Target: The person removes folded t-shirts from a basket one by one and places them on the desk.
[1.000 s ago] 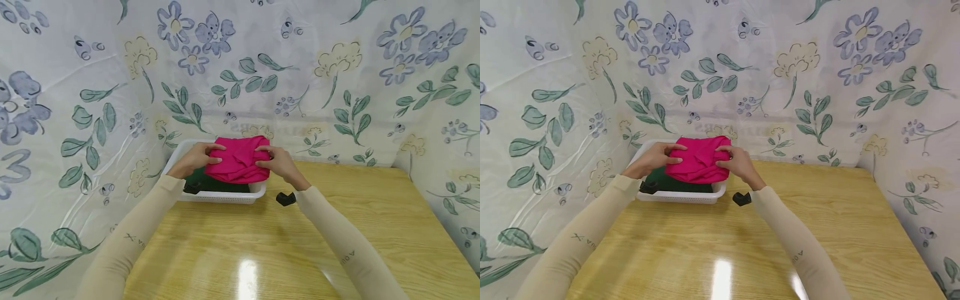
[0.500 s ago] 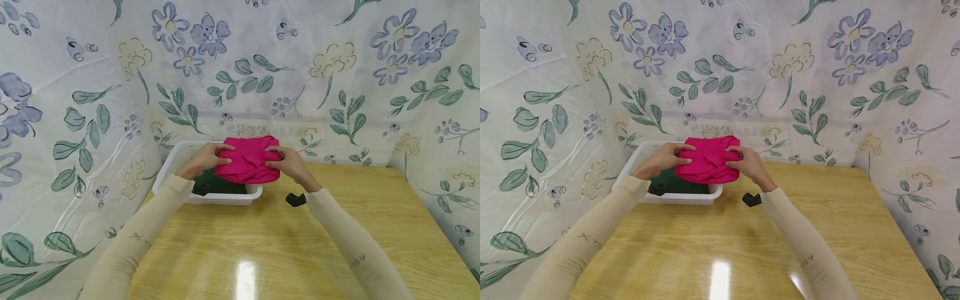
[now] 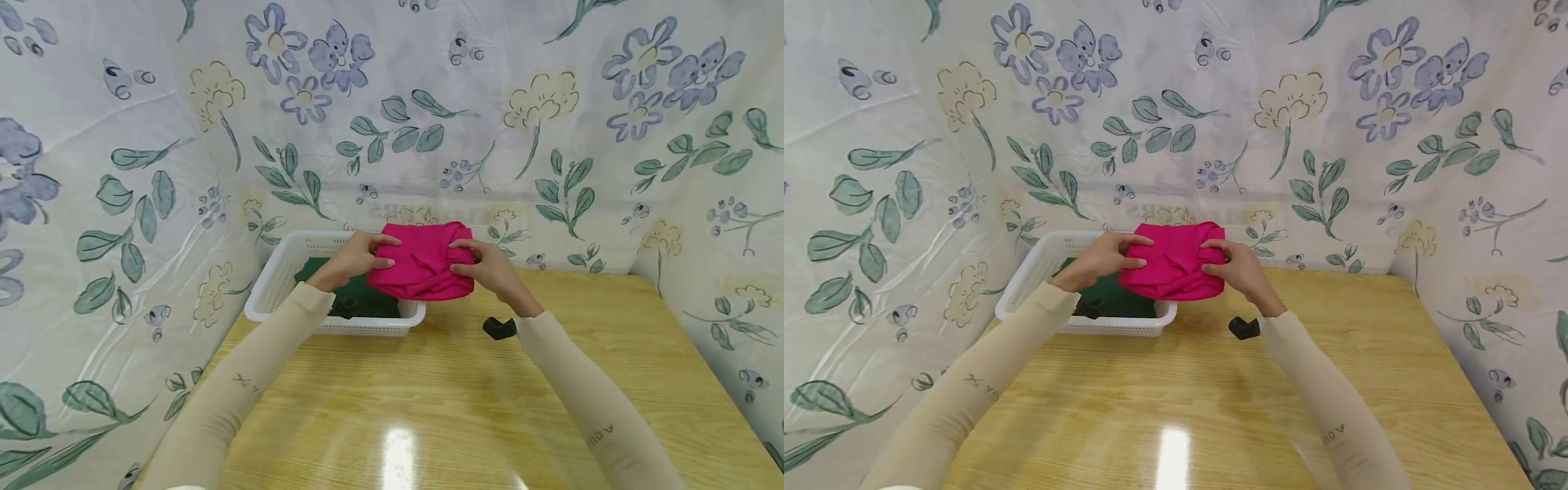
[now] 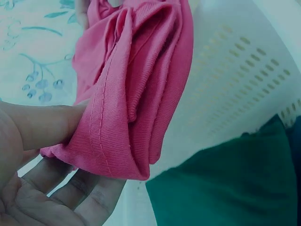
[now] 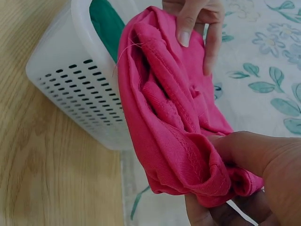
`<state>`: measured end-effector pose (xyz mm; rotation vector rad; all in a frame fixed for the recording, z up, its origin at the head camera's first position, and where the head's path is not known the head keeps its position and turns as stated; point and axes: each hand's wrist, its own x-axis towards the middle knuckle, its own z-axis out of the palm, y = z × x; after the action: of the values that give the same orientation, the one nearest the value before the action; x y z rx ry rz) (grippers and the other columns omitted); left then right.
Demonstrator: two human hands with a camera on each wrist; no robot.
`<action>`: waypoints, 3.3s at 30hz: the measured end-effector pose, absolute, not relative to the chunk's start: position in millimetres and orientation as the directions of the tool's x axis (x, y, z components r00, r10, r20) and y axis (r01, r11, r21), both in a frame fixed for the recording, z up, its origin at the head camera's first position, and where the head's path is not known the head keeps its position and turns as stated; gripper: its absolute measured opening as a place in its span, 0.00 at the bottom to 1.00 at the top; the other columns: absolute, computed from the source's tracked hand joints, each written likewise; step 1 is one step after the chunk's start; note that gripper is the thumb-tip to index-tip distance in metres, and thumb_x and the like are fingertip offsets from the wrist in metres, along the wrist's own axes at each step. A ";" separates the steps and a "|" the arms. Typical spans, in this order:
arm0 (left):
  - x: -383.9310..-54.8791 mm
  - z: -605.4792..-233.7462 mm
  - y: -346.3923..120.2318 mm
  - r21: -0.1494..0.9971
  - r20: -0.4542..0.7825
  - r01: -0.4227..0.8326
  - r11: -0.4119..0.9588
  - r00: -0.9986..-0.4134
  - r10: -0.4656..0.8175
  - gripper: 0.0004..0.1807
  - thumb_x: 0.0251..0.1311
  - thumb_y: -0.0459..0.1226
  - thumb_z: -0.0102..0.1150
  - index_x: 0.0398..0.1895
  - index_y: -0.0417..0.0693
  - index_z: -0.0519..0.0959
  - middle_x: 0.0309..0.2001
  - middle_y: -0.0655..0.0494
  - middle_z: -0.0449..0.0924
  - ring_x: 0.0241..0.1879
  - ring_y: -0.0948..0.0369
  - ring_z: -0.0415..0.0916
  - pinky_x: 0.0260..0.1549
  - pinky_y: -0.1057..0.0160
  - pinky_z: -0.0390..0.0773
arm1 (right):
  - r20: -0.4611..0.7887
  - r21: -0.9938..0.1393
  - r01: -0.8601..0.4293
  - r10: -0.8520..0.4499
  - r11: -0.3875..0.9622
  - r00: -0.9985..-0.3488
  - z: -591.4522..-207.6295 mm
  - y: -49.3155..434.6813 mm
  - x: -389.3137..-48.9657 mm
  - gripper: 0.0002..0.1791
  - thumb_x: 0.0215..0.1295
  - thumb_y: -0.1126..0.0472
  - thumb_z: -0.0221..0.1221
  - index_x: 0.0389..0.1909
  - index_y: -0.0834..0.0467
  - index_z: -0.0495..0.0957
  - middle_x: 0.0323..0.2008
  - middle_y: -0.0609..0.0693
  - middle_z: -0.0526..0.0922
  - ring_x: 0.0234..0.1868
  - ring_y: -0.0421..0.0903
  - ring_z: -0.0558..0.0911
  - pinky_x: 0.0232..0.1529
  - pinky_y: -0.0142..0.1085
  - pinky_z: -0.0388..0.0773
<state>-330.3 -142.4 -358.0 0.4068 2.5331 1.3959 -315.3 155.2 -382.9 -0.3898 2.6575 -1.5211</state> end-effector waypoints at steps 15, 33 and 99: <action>-337.1 -361.1 -101.5 0.840 -0.045 0.164 0.517 -0.929 0.367 0.26 0.66 0.33 0.68 0.67 0.50 0.79 0.58 0.45 0.80 0.50 0.52 0.79 0.46 0.59 0.84 | 0.077 -0.854 -0.183 -0.230 0.487 -0.970 -388.2 194.7 -316.0 0.26 0.68 0.59 0.69 0.66 0.52 0.78 0.28 0.48 0.78 0.28 0.45 0.74 0.32 0.34 0.70; -342.7 -372.0 -49.5 0.745 -0.037 0.261 0.613 -0.903 0.429 0.25 0.67 0.33 0.67 0.67 0.49 0.80 0.43 0.47 0.79 0.42 0.57 0.72 0.34 0.66 0.74 | 0.035 -0.837 -0.128 -0.182 0.532 -0.983 -410.5 236.1 -321.3 0.26 0.69 0.59 0.67 0.67 0.53 0.77 0.44 0.55 0.82 0.36 0.49 0.76 0.35 0.32 0.74; -362.2 -404.9 17.5 0.306 -0.275 0.393 0.867 -0.835 0.476 0.17 0.67 0.36 0.64 0.53 0.34 0.79 0.50 0.48 0.80 0.46 0.56 0.76 0.48 0.60 0.77 | -0.023 -0.694 -0.079 -0.131 0.715 -0.991 -468.0 264.8 -334.2 0.23 0.71 0.57 0.65 0.64 0.62 0.78 0.58 0.69 0.80 0.58 0.66 0.78 0.54 0.52 0.78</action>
<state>-362.2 17.5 -404.9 0.6479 2.6956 0.3385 -334.2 264.8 -468.0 -0.1748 2.8439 -1.1462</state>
